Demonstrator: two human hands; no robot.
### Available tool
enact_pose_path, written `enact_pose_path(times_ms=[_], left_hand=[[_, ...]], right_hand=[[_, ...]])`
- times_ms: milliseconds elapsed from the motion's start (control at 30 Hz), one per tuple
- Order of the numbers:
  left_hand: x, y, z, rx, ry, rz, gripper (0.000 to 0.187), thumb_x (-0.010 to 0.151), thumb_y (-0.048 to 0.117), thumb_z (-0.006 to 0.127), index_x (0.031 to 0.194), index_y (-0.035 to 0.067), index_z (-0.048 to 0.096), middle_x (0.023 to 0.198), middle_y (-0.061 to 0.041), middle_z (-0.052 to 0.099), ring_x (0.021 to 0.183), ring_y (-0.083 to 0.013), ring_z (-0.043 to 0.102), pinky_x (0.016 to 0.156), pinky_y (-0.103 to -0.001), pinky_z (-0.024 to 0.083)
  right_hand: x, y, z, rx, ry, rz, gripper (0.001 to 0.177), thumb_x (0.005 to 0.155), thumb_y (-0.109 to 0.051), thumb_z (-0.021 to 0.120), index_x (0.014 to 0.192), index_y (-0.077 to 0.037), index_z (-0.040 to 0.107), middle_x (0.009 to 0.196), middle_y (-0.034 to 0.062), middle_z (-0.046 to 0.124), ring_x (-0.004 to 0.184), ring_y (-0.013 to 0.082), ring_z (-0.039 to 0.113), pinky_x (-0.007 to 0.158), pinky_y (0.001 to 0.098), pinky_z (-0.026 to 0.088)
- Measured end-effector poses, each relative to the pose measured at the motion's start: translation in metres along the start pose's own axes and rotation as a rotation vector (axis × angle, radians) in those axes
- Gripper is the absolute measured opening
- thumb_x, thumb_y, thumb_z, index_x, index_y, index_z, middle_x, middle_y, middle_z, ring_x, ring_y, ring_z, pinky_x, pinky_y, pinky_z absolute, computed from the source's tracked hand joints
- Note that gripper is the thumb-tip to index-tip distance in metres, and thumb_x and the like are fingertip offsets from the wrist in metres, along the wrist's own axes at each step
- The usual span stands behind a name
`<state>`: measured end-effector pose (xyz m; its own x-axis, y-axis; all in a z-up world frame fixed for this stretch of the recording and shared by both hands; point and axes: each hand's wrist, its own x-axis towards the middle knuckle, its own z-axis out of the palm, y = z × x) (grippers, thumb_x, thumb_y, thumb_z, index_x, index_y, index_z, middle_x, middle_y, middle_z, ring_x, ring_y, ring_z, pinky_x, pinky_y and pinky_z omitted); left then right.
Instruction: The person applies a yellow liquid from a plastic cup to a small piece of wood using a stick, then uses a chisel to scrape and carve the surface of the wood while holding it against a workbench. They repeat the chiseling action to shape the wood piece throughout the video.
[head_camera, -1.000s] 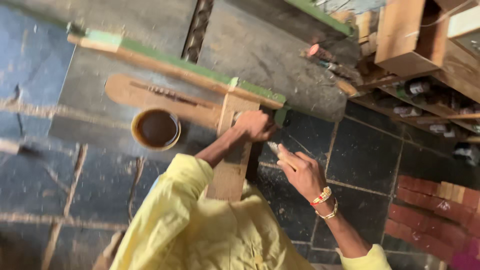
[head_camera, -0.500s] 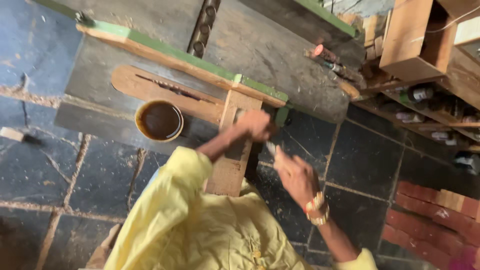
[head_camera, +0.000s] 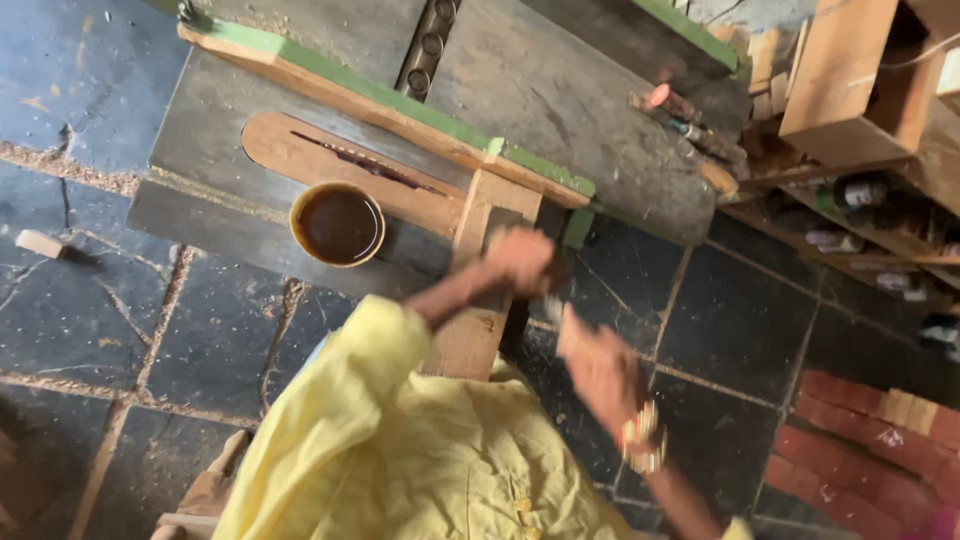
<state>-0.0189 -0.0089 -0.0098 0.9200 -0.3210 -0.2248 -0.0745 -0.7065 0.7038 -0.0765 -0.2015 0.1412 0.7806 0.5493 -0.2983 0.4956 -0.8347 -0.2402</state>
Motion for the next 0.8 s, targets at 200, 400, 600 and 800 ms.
enact_pose_path(times_ms=[200, 400, 600, 800], left_hand=[[-0.029, 0.016, 0.048, -0.076, 0.089, 0.023, 0.028, 0.078, 0.041, 0.072, 0.086, 0.016, 0.079, 0.087, -0.016, 0.075, 0.081, -0.0356, 0.073, 0.075, -0.047, 0.060], [0.015, -0.002, 0.000, -0.194, 0.158, 0.075, 0.030, 0.092, 0.043, 0.061, 0.085, 0.016, 0.072, 0.078, -0.011, 0.074, 0.066, -0.0322, 0.073, 0.064, -0.046, 0.059], [-0.036, 0.037, 0.047, -0.154, 0.091, 0.116, 0.024, 0.089, 0.040, 0.060, 0.084, 0.023, 0.076, 0.073, -0.009, 0.072, 0.061, -0.0294, 0.070, 0.061, -0.046, 0.059], [0.048, 0.009, -0.006, -0.109, 0.248, 0.210, 0.033, 0.099, 0.040, 0.059, 0.087, 0.013, 0.075, 0.075, -0.013, 0.072, 0.065, -0.0338, 0.069, 0.064, -0.048, 0.057]], right_hand=[[-0.029, -0.001, 0.002, 0.001, 0.080, -0.162, 0.045, 0.082, -0.015, 0.074, 0.127, -0.017, 0.073, 0.065, 0.0128, 0.062, 0.056, 0.0284, 0.062, 0.054, 0.0418, 0.052], [0.012, 0.008, -0.009, 0.066, 0.188, -0.244, 0.043, 0.088, -0.014, 0.074, 0.131, -0.010, 0.069, 0.077, 0.0129, 0.066, 0.062, 0.0265, 0.063, 0.054, 0.0392, 0.050], [-0.057, 0.008, 0.006, 0.127, 0.189, -0.223, 0.043, 0.085, -0.015, 0.074, 0.127, -0.013, 0.070, 0.081, 0.0116, 0.068, 0.067, 0.0257, 0.066, 0.057, 0.0387, 0.052], [0.023, 0.040, -0.006, -0.023, 0.261, -0.225, 0.035, 0.089, -0.015, 0.078, 0.123, -0.013, 0.071, 0.105, 0.0141, 0.074, 0.077, 0.0271, 0.069, 0.069, 0.0382, 0.055]])
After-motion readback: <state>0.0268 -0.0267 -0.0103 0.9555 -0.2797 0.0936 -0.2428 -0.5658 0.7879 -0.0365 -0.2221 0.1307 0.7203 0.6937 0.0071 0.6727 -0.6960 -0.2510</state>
